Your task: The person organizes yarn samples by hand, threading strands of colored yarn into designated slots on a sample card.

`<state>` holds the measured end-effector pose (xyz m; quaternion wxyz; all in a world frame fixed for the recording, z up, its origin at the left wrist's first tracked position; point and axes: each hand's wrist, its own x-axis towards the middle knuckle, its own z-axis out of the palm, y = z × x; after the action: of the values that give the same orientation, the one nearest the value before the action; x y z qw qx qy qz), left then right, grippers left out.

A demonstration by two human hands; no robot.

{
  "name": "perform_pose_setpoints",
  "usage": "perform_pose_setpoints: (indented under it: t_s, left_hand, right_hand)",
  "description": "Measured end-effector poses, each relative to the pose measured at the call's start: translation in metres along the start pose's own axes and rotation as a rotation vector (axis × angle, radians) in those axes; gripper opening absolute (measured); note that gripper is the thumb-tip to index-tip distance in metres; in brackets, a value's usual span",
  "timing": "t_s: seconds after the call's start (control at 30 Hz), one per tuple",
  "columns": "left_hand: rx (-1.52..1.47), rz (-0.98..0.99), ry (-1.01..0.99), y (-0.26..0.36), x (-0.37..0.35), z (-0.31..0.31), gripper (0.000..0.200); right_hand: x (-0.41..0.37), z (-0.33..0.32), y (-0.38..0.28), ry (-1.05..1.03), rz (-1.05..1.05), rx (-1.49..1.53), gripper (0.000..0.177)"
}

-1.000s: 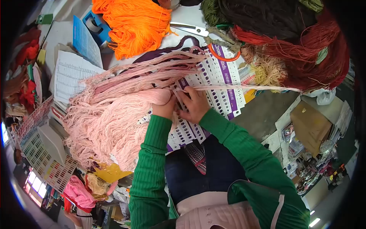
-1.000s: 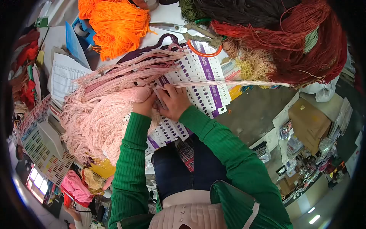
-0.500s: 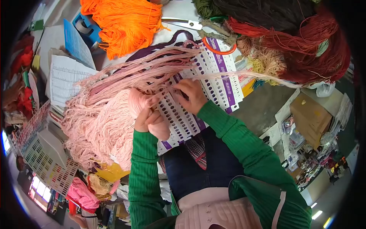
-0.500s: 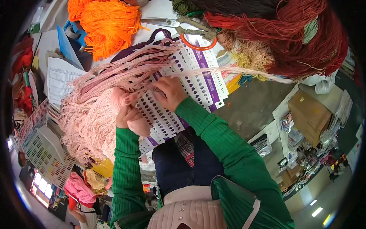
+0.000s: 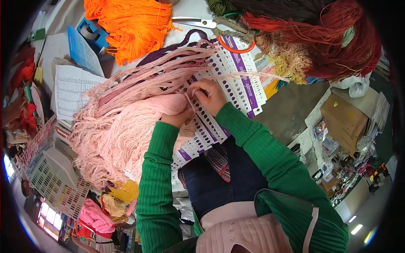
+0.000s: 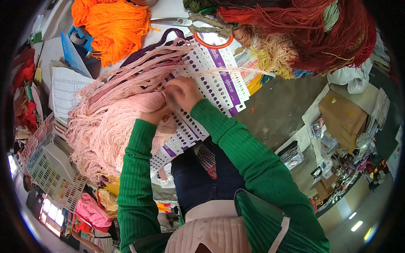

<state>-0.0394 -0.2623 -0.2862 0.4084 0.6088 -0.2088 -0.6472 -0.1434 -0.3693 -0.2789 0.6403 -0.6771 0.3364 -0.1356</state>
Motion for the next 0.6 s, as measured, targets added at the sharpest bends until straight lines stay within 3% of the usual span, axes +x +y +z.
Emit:
perform_pose_setpoints:
  t_s: [0.07, 0.13, 0.17, 0.27, 0.43, 0.6]
  left_hand:
    - [-0.213, -0.219, -0.043, 0.032, -0.005, -0.003, 0.059]
    - [-0.652, 0.033, 0.019, 0.033, -0.013, -0.005, 0.062]
    - [-0.777, 0.022, 0.022, 0.031, -0.014, -0.006, 0.063]
    - [-0.854, 0.044, 0.022, 0.031, -0.020, -0.006, 0.066]
    - [-0.717, 0.078, 0.065, 0.034, -0.031, -0.011, 0.067]
    - [-0.514, 0.079, 0.188, 0.028, -0.044, -0.015, 0.052]
  right_hand:
    - [0.000, 0.002, 0.000, 0.026, 0.005, 0.061, 0.012]
    - [0.001, 0.001, 0.000, 0.023, 0.038, 0.153, 0.012]
    - [0.001, 0.000, 0.000, 0.021, 0.062, 0.168, 0.012]
    - [0.001, 0.000, 0.004, 0.016, 0.059, 0.142, 0.013]
    - [0.001, 0.000, 0.005, 0.018, 0.047, 0.139, 0.014]
    - [0.001, -0.002, 0.004, 0.010, 0.034, 0.082, 0.015]
